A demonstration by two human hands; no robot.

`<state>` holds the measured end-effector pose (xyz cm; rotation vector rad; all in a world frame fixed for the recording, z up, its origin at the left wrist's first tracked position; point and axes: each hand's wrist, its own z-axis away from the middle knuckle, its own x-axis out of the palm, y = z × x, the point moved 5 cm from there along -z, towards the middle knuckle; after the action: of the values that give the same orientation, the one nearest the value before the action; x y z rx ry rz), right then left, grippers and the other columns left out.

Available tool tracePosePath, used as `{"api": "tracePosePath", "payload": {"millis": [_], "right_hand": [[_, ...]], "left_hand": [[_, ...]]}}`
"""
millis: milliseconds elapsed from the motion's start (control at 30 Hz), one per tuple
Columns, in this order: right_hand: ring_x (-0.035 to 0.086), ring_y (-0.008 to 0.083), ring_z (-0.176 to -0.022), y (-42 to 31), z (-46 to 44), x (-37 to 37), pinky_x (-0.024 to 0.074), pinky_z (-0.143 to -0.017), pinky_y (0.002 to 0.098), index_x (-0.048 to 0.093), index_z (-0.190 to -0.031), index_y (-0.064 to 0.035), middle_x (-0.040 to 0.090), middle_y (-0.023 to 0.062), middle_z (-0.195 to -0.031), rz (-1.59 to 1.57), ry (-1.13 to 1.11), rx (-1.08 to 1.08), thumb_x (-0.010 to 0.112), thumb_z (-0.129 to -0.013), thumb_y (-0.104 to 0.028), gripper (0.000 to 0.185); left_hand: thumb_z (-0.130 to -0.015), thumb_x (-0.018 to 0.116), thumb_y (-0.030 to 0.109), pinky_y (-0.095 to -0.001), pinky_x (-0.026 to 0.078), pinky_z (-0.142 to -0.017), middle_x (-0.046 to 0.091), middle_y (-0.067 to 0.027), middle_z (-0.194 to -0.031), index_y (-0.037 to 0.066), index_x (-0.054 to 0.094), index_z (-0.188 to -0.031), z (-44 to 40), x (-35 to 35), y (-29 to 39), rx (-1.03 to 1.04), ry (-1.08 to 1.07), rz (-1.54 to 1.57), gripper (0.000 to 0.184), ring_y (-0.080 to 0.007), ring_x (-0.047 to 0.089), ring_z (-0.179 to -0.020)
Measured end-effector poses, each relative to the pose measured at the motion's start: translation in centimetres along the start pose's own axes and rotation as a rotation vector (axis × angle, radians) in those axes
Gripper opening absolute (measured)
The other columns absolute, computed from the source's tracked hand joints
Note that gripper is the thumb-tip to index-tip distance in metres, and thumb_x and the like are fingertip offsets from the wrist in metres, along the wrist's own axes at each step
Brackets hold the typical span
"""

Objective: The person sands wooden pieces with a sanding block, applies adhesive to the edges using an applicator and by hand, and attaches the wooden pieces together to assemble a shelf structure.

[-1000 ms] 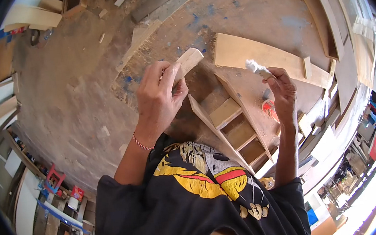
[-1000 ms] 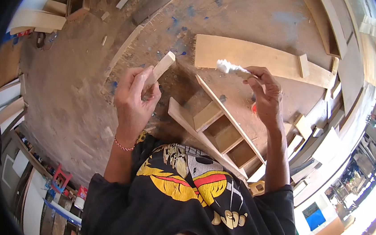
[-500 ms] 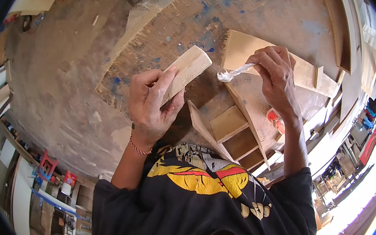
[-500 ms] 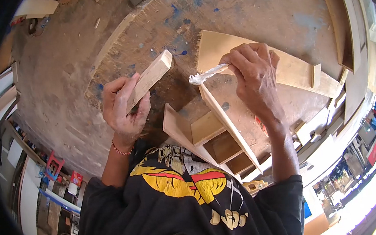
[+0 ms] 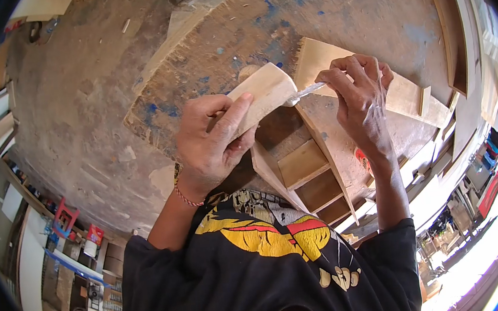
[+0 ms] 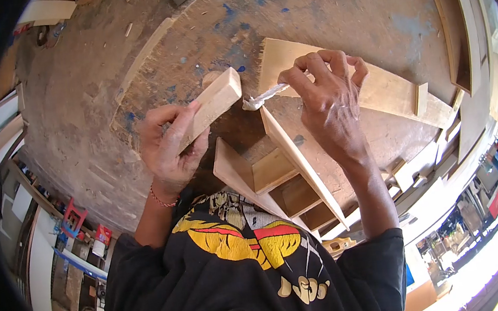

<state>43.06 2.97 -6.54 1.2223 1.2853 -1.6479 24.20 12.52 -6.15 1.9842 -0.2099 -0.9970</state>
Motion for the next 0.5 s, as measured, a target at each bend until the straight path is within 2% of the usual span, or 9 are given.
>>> {"api": "tracePosePath", "payload": {"millis": [167,333,400,500], "right_hand": [[0.047,0.0198,-0.098,0.2,0.1,-0.1,0.0261,-0.088,0.0449,0.066,-0.087,-0.0140,0.056,-0.0007,-0.089,-0.011,-0.018,0.012,0.056,-0.067,0.011,0.033],[0.048,0.0195,-0.091,0.4,0.4,-1.4,0.0284,-0.086,0.0407,0.066,-0.084,-0.0126,0.056,0.0002,-0.085,-0.121,-0.043,0.041,0.059,-0.077,0.001,0.017],[0.049,0.0196,-0.090,0.7,0.3,-2.3,0.0294,-0.085,0.0399,0.065,-0.084,-0.0120,0.056,0.0003,-0.084,-0.180,-0.019,0.066,0.060,-0.078,-0.001,0.014],[0.050,0.0203,-0.087,1.3,0.2,-2.6,0.0315,-0.082,0.0389,0.064,-0.084,-0.0105,0.056,0.0006,-0.083,-0.238,0.046,0.075,0.060,-0.080,-0.003,0.009]], "left_hand": [[-0.058,0.074,-0.003,-0.0279,0.046,-0.061,0.056,-0.0053,-0.087,0.009,0.064,-0.110,0.0,1.1,0.2,-0.005,-0.002,0.061,0.055,-0.0193,0.055,-0.076],[-0.056,0.073,-0.006,-0.0273,0.047,-0.060,0.056,-0.0051,-0.088,0.009,0.063,-0.111,-0.1,1.2,0.2,-0.016,-0.008,0.049,0.058,-0.0197,0.055,-0.076],[-0.070,0.072,0.002,-0.0288,0.047,-0.068,0.057,-0.0095,-0.093,0.002,0.063,-0.110,0.1,1.2,0.1,-0.025,-0.041,0.042,0.041,-0.0204,0.055,-0.080],[-0.070,0.072,0.001,-0.0285,0.046,-0.068,0.056,-0.0098,-0.093,0.002,0.063,-0.110,0.1,1.1,-0.1,-0.054,-0.036,0.051,0.041,-0.0205,0.055,-0.080]]}}
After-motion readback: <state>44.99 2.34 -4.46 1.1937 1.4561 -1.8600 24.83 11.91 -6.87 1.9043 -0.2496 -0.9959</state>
